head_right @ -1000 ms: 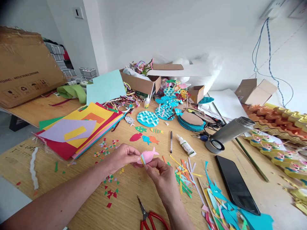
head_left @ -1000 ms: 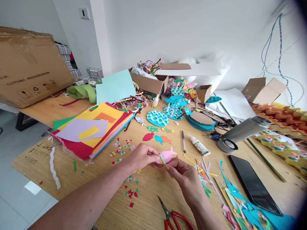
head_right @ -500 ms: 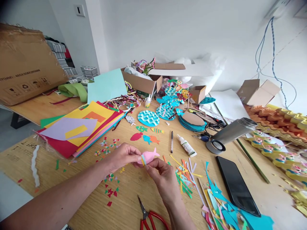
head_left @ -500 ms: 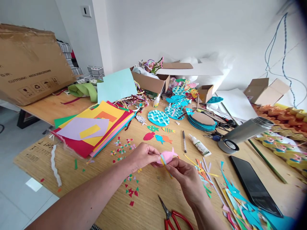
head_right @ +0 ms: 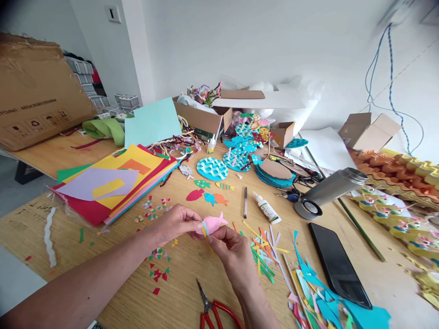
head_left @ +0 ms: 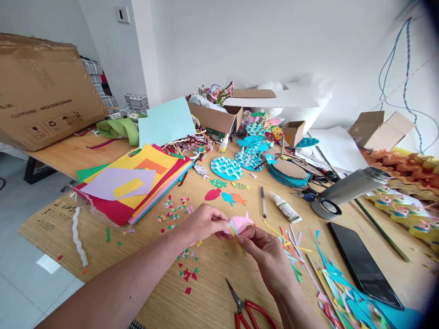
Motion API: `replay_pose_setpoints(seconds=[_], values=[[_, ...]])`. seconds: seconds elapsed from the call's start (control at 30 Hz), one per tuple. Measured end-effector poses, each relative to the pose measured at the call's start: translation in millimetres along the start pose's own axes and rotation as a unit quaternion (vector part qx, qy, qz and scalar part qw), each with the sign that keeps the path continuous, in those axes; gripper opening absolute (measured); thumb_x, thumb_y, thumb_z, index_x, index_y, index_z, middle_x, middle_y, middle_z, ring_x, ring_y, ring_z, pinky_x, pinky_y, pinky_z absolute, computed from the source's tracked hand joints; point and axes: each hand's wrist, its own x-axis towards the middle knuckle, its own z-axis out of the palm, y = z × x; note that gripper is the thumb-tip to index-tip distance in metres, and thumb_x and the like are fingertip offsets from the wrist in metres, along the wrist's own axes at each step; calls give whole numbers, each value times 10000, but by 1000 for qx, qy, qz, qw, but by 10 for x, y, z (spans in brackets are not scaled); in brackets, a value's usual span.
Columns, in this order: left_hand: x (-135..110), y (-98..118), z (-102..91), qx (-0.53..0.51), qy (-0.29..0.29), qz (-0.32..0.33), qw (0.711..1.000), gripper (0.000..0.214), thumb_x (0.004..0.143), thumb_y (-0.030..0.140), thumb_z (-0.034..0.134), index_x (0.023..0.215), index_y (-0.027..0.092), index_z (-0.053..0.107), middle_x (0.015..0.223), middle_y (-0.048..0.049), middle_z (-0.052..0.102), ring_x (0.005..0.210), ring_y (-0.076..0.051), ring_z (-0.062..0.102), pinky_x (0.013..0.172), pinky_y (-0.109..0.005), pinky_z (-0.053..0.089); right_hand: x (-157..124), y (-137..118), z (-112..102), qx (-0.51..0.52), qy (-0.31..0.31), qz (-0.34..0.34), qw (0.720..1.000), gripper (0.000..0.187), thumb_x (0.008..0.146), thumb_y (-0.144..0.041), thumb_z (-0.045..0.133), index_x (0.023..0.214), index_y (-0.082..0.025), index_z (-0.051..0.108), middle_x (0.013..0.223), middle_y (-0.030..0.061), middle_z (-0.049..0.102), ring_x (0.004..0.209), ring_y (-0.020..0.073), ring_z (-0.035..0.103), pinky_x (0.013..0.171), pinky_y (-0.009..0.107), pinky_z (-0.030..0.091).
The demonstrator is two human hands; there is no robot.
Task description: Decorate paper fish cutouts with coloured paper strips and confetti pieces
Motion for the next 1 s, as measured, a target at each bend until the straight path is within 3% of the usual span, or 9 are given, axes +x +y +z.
replay_pose_setpoints(seconds=[0.7, 0.87, 1.0], values=[[18, -45, -13, -6, 10, 18, 1000, 149, 662, 263, 663, 673, 117, 692, 630, -30, 672, 630, -153, 633, 622, -261, 499, -17, 2, -2, 6, 13, 33, 999, 330, 710, -471, 695, 634, -159, 623, 613, -1, 543, 598, 122, 419, 544, 245, 300], [16, -34, -12, -5, 15, 35, 999, 161, 685, 268, 642, 638, 119, 680, 610, -23, 651, 612, -137, 618, 600, -241, 482, -17, 7, -5, 13, 30, 37, 999, 364, 767, -522, 628, 716, -162, 647, 692, 16, 579, 694, 151, 467, 618, 257, 333], [15, -21, -8, -4, 19, 28, 999, 169, 686, 281, 645, 650, 121, 684, 607, -21, 651, 608, -134, 622, 612, -243, 490, -20, -7, 26, 10, 11, 49, 999, 402, 767, -549, 616, 748, -150, 659, 675, 10, 566, 649, 138, 440, 594, 258, 308]])
